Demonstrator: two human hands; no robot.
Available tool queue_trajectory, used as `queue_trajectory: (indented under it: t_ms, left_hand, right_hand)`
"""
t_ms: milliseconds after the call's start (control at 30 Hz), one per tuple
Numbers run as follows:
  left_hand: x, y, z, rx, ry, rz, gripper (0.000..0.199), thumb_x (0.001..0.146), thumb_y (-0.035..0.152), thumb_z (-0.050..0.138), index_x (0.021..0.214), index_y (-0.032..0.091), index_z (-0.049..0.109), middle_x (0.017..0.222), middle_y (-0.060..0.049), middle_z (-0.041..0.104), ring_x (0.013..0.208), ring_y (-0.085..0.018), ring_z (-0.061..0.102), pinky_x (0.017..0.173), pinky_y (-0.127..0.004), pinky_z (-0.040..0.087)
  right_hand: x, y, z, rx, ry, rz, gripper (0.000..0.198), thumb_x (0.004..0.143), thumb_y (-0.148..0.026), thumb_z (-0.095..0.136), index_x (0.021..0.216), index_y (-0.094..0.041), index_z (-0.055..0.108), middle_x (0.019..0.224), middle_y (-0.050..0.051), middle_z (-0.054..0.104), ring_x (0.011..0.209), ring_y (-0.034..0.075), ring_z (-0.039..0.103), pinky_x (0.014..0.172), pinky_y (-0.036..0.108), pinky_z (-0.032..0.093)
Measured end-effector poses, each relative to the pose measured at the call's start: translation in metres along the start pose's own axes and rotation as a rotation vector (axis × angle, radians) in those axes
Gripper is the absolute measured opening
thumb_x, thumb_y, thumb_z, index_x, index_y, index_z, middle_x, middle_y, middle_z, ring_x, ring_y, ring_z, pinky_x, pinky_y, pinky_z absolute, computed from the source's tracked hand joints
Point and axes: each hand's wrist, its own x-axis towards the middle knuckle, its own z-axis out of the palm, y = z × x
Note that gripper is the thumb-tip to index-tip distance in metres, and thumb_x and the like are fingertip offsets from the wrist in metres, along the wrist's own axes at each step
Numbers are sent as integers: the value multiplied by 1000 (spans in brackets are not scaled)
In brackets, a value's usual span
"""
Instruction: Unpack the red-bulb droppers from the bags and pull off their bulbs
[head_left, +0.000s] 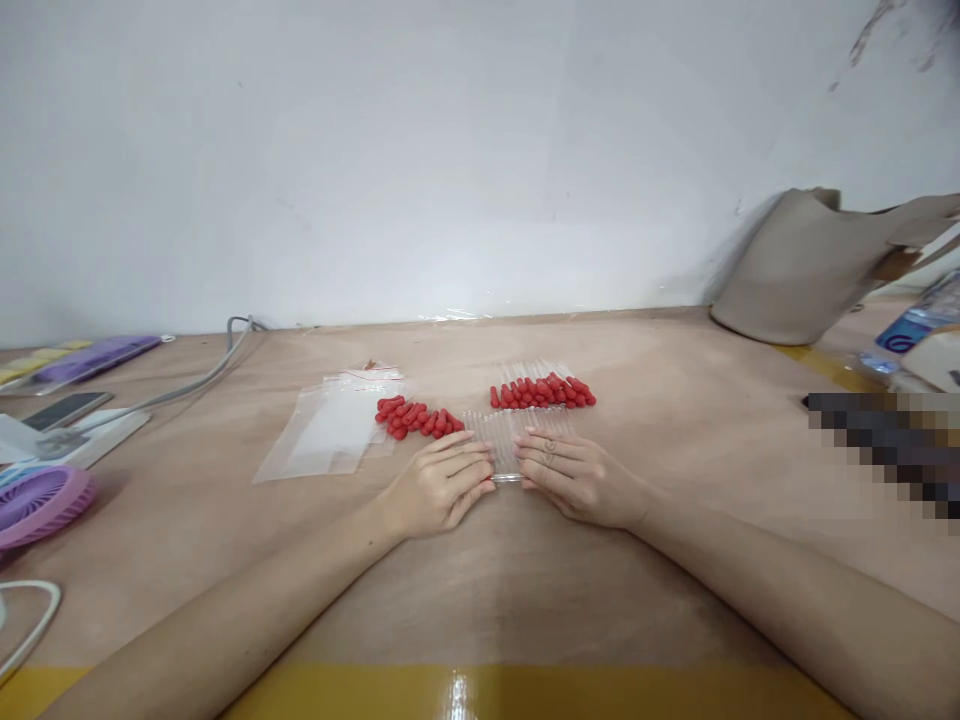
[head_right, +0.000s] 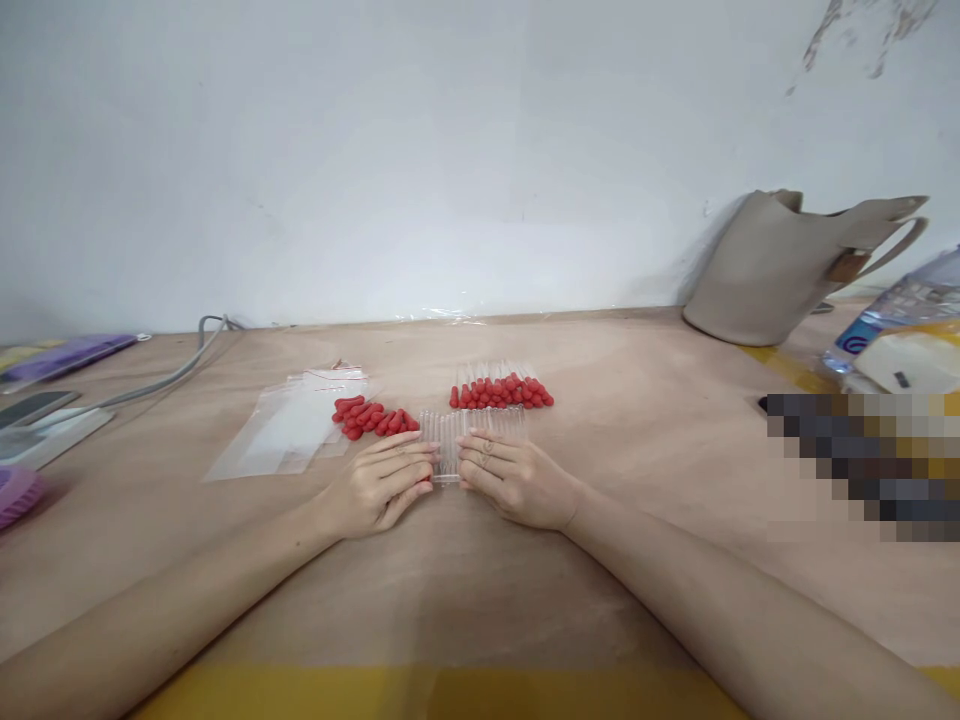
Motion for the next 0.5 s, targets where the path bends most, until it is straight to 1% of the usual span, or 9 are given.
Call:
queue_trajectory:
  t_ms: [133,233,300,333,400,467,500]
  left_hand:
    - [-2,2,-1,21,20,19,11,85,19,51,92,16,59,87,-4,69,97,-17,62,94,-35,46]
    - [-7,-1,-3,30,43,16,9,84,18,53,91,16,59,86,-4,69,93,-17,62,86,-33,49]
    - [-12,-7,-7,50,67,-39,9,83,17,54,90,16,58,86,-5,68,88,-17,62,78,-31,50]
    - [-14,-10,-9,70,86,-77,9,83,17,54,91,17,58,87,-5,67,84,-17,61,74,-30,50]
    - [-16,-19,-13,112,131,-166,13,84,19,54,96,19,58,87,-5,65,79,-15,59,69,-29,49]
    - [-15,-27,-17,122,167,-264,19,86,19,49,103,20,57,86,-5,61,75,-14,57,67,-27,49]
    - [-14,-31,-19,122,178,-316,21,87,19,46,106,19,56,85,-5,57,74,-13,56,66,-27,49]
  right_hand:
    - [-2,1,-2,13,-4,-26,15,83,-14,52,96,-11,60,100,10,66,107,18,56,100,36,43]
    - [-4,5,-5,32,18,-13,18,84,-14,52,100,-12,59,104,10,65,110,18,53,99,37,44]
    - [-6,10,-6,37,64,80,17,84,-15,50,99,-14,59,103,10,65,109,18,54,96,38,45]
    - [-7,13,-7,35,85,151,16,85,-15,49,97,-15,60,100,8,66,104,18,57,92,37,46]
    - [-9,18,-6,8,94,294,15,85,-18,49,94,-17,62,88,6,68,89,17,61,81,35,48]
    - [-11,20,-4,-44,69,398,16,85,-23,50,93,-18,64,75,4,66,73,15,58,70,32,46]
    - [-12,21,-3,-73,51,434,18,85,-24,50,94,-18,64,72,3,64,69,15,55,67,31,44]
